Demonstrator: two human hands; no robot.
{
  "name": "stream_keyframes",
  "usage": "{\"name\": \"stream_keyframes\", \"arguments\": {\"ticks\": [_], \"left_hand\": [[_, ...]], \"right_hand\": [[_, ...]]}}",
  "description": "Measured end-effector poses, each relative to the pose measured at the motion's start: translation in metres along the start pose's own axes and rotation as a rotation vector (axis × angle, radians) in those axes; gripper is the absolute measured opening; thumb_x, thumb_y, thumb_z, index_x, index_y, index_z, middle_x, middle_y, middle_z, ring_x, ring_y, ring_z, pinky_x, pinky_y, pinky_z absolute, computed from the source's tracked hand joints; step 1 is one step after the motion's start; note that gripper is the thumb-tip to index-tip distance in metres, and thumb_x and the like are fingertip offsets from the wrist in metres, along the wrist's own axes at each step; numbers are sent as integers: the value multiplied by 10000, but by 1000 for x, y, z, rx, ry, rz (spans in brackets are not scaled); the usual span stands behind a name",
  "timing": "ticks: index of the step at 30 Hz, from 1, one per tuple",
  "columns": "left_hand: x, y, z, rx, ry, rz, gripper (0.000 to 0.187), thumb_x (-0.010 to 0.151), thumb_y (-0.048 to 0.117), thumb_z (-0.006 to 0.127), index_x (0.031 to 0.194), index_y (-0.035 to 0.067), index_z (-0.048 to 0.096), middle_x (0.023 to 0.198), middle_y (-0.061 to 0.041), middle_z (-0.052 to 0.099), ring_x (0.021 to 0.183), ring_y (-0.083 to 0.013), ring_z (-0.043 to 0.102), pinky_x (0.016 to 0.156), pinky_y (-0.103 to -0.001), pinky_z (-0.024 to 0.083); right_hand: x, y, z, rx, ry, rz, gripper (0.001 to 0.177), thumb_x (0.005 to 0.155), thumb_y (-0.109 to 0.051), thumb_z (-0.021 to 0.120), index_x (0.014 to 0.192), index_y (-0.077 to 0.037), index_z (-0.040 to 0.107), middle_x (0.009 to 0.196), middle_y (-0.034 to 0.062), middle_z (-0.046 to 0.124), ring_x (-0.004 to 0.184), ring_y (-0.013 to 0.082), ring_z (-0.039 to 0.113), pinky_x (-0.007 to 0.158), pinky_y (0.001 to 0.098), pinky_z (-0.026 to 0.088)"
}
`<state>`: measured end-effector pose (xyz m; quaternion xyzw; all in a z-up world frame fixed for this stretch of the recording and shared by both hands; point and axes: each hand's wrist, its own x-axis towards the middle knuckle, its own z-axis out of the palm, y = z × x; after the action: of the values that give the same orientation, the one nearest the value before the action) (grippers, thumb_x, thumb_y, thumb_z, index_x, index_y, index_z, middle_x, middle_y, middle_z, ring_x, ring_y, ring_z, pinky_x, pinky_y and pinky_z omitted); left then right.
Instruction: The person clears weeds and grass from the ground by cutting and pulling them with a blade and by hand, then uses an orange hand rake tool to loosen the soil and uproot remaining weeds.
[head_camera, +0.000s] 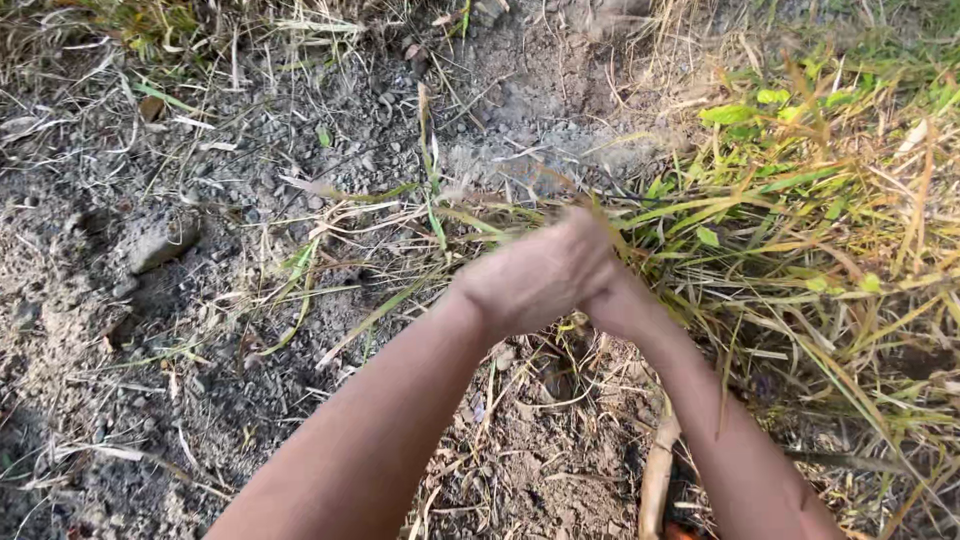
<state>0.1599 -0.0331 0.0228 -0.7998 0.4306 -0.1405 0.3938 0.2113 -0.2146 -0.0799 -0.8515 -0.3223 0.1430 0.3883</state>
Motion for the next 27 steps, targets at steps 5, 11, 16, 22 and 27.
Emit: {"name": "stream_keyframes", "arguments": {"ticks": [5, 11, 16, 22, 27], "left_hand": [[-21, -8, 30, -387, 26, -136, 392, 1067, 335, 468, 776, 113, 610, 658, -27, 583, 563, -155, 542, 585, -352, 532], [-15, 17, 21, -436, -241, -170, 388, 1065, 278, 506, 750, 97, 646, 656, -16, 605, 557, -172, 584, 682, -550, 563], [-51, 39, 15, -801, -454, -724, 196, 876, 311, 605, 772, 154, 662, 618, -5, 646, 508, -156, 639, 486, -377, 554], [-117, 134, -16, -1455, -1188, -1088, 713, 1084, 621, 311, 948, 100, 779, 851, -105, 743, 756, -234, 723, 680, -399, 592], [-129, 226, -40, -1592, -1014, -841, 543, 1124, 440, 248, 1184, 87, 656, 746, -80, 645, 665, -223, 662, 610, -429, 580]], "right_hand": [[1, -52, 45, 21, 67, 580, 385, 1013, -220, 561, 1388, -137, 525, 1200, 181, 726, 1133, 271, 717, 1047, 403, 591], [-6, -16, 141, -240, 1035, -114, 403, 820, -80, 654, 1147, 84, 483, 913, 260, 554, 776, 319, 585, 681, 366, 552], [19, 24, 158, 196, 713, 160, 187, 909, -194, 654, 863, -15, 679, 616, 99, 605, 460, 171, 481, 403, 353, 392], [-24, -20, 153, -47, -614, 141, 180, 969, -93, 569, 935, -95, 746, 741, 56, 678, 506, 103, 532, 411, 291, 443], [-58, -38, 154, -516, -989, 0, 199, 790, 34, 667, 925, -80, 759, 766, 105, 653, 596, 134, 458, 531, 303, 350]]}}
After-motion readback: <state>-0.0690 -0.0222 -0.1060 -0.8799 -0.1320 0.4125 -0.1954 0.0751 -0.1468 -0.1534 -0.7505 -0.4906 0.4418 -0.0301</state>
